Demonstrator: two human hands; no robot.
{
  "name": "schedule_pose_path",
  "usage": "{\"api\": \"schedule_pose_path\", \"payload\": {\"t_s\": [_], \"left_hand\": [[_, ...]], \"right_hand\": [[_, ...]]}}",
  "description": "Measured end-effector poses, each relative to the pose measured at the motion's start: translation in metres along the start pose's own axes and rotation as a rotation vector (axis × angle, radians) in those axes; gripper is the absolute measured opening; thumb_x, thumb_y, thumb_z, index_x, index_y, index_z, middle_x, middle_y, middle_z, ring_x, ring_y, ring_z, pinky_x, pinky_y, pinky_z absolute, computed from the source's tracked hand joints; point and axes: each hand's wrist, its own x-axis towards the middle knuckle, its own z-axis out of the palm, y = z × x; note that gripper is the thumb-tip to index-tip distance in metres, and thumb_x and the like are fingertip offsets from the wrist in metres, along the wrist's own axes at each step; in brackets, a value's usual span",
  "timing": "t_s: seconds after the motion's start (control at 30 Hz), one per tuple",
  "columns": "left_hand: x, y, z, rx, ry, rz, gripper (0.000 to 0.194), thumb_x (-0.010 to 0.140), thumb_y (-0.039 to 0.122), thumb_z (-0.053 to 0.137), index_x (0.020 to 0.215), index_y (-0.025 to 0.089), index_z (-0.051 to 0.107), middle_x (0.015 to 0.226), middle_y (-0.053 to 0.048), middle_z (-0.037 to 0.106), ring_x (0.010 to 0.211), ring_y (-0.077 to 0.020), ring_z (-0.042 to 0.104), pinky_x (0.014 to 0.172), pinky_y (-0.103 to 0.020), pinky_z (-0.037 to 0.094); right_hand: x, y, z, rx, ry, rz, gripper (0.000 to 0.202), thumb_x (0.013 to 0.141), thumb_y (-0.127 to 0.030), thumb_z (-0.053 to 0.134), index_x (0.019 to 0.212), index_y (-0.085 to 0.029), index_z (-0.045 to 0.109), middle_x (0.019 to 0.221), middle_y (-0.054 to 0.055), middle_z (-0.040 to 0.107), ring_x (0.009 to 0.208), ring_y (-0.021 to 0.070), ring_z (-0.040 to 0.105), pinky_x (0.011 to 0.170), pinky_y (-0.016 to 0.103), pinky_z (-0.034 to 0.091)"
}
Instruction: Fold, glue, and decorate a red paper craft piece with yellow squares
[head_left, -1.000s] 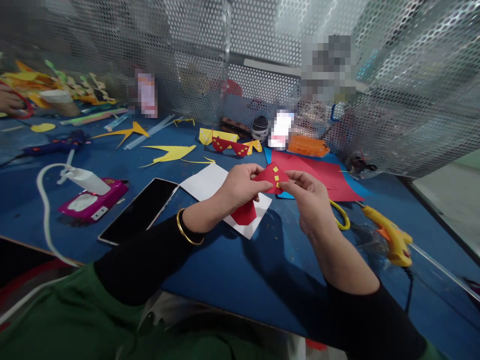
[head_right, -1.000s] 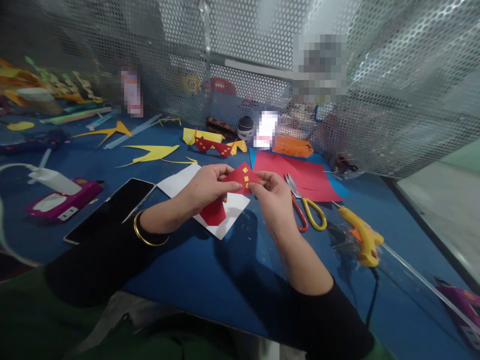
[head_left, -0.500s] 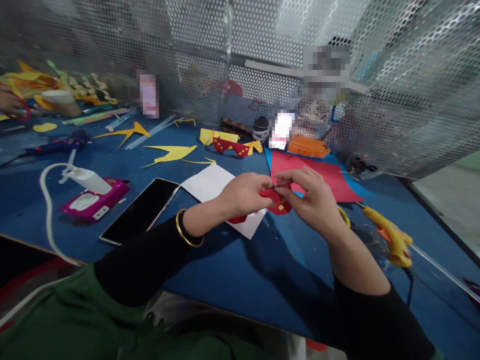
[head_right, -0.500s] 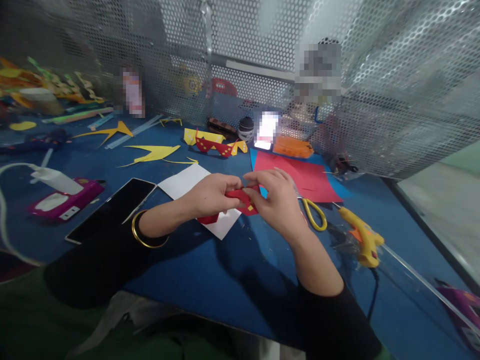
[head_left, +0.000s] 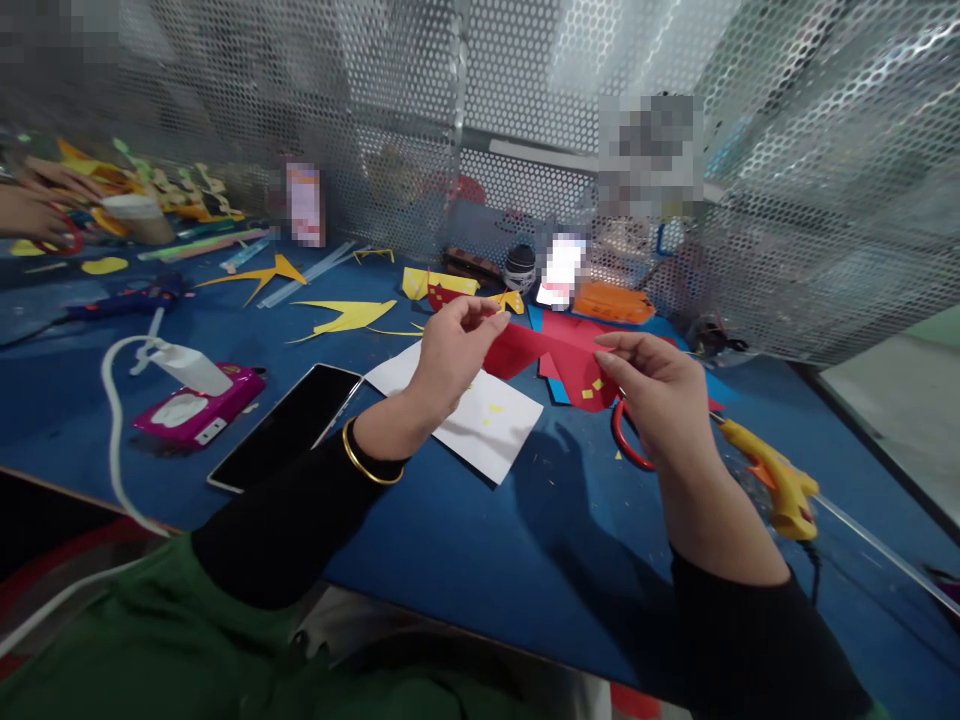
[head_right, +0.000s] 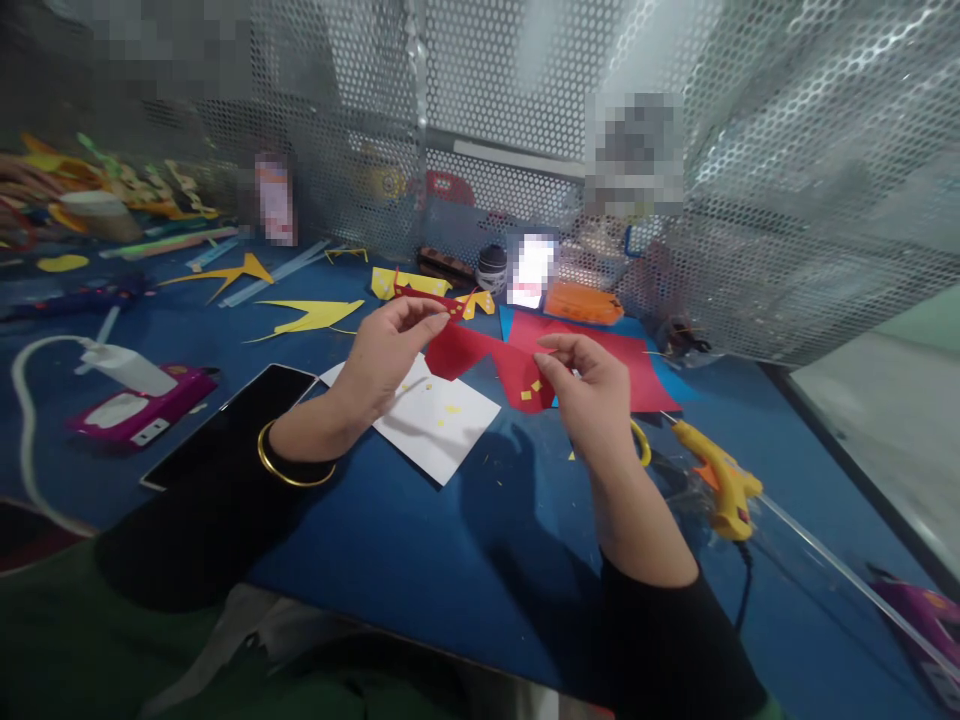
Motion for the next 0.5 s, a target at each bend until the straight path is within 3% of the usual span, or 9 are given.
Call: {"api": "schedule_pose_path", "payload": {"t_s": [0.13, 0.27, 0.37, 0.5], "left_hand": [[-0.003, 0.004, -0.006, -0.061, 0.018, -0.212, 0.011, 0.090, 0.027, 0.067, 0.093, 0.016, 0.064, 0.096, -0.006, 0.068, 0.084, -0.0122, 0.061, 0.070, -0.023, 0.045], [-0.016, -0.002, -0.022, -0.132, -0.161, -0.422, 0.024, 0.089, 0.041, 0.069, 0.095, 0.018, 0.066, 0.091, -0.008, 0.072, 0.079, -0.0148, 0.066, 0.067, -0.025, 0.046], [-0.027, -0.009, -0.031, -0.296, -0.211, -0.524, 0.024, 0.088, 0.034, 0.071, 0.107, 0.019, 0.067, 0.096, -0.008, 0.074, 0.079, -0.0132, 0.069, 0.074, -0.026, 0.051], [-0.033, -0.014, -0.030, -0.456, -0.193, -0.558, 0.036, 0.086, 0.025, 0.074, 0.121, 0.023, 0.065, 0.103, -0.006, 0.075, 0.078, -0.0115, 0.068, 0.073, -0.024, 0.055]], "right_hand": [[0.001, -0.001, 0.000, 0.048, 0.036, 0.009, 0.023, 0.072, -0.030, 0.075, 0.093, -0.020, 0.073, 0.069, -0.002, 0.063, 0.060, 0.0105, 0.054, 0.058, 0.027, 0.046], [0.001, 0.000, 0.002, 0.091, 0.005, 0.033, 0.025, 0.071, -0.033, 0.075, 0.092, -0.020, 0.073, 0.070, -0.002, 0.064, 0.060, 0.0115, 0.056, 0.057, 0.028, 0.048], [0.002, 0.004, 0.004, 0.093, -0.055, 0.054, 0.029, 0.069, -0.036, 0.077, 0.092, -0.018, 0.072, 0.067, -0.002, 0.062, 0.058, 0.0112, 0.055, 0.055, 0.027, 0.045], [0.001, 0.008, 0.006, 0.086, -0.130, 0.090, 0.033, 0.067, -0.040, 0.078, 0.090, -0.017, 0.072, 0.065, -0.001, 0.063, 0.057, 0.0112, 0.055, 0.054, 0.028, 0.045]]}}
